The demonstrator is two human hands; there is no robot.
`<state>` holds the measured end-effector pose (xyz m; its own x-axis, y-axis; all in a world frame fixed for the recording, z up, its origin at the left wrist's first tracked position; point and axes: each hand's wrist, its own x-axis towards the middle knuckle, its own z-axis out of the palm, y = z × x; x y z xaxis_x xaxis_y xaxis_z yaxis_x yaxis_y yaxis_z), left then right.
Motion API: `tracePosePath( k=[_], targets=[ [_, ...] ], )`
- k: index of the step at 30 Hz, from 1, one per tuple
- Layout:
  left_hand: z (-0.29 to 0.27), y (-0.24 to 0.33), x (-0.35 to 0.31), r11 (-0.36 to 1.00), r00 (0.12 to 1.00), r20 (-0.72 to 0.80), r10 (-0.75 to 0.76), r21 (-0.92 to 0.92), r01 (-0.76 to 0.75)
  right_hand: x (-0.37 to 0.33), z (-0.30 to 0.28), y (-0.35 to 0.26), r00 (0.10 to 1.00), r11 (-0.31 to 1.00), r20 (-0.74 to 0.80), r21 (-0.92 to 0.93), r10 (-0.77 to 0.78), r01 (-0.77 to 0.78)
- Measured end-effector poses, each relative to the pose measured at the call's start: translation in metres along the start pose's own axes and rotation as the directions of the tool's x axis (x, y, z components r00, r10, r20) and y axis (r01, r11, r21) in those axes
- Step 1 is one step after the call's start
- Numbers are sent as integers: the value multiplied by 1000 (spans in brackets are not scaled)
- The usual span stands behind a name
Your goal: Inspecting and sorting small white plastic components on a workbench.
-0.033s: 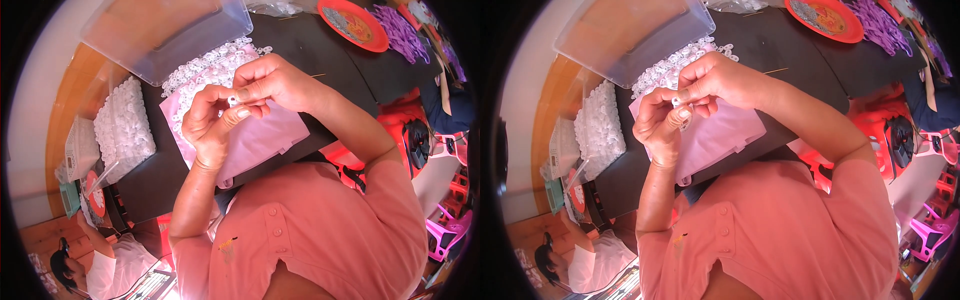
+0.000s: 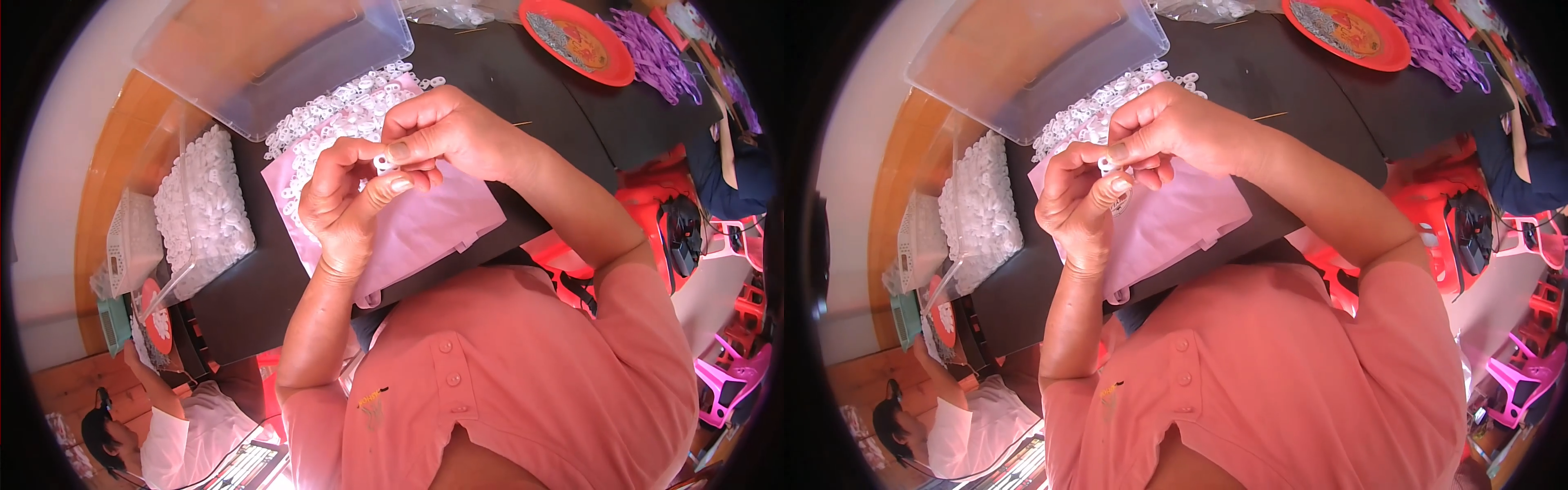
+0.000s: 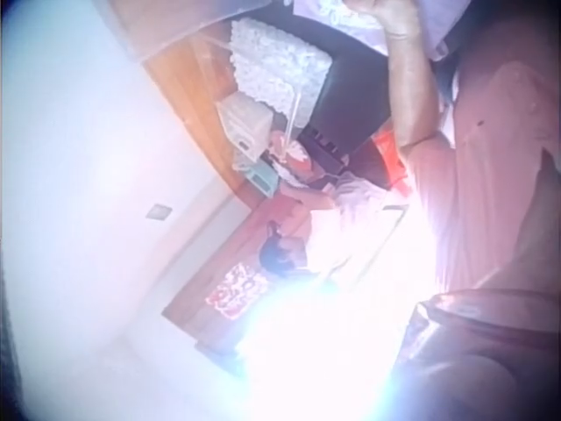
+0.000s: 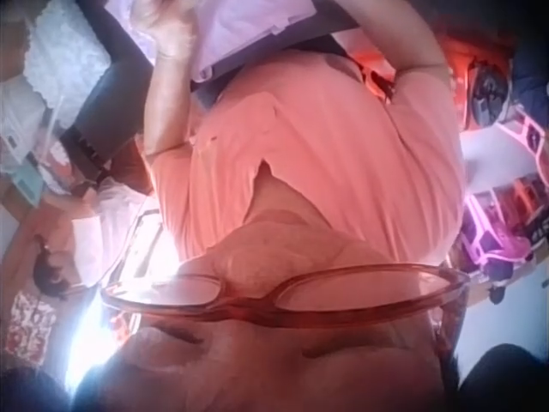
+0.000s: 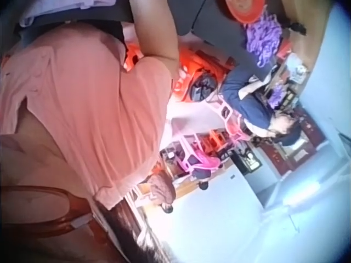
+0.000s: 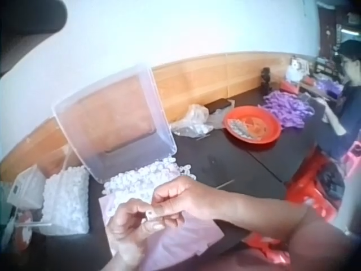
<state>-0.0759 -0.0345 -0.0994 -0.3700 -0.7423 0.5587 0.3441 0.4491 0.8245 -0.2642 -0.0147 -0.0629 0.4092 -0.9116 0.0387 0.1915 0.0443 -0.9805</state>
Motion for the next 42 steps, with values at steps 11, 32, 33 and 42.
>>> tracePosePath(
  k=[11,32,33,42],
  targets=[
    [0,5,3,983,994,56,92,154,-100,1,-4,8,998,1000,64,28,-6,4],
    [-3,-1,8,999,999,-2,-35,-10,35,2,-4,5,998,997,-30,-51,-51,50],
    [-4,-1,9,1000,1000,-4,-28,-10,28,2,-4,4,996,998,-73,-31,-56,54],
    [-9,0,10,994,999,34,-36,105,33,4,-4,8,992,989,-94,-131,-79,66]
  ],
)
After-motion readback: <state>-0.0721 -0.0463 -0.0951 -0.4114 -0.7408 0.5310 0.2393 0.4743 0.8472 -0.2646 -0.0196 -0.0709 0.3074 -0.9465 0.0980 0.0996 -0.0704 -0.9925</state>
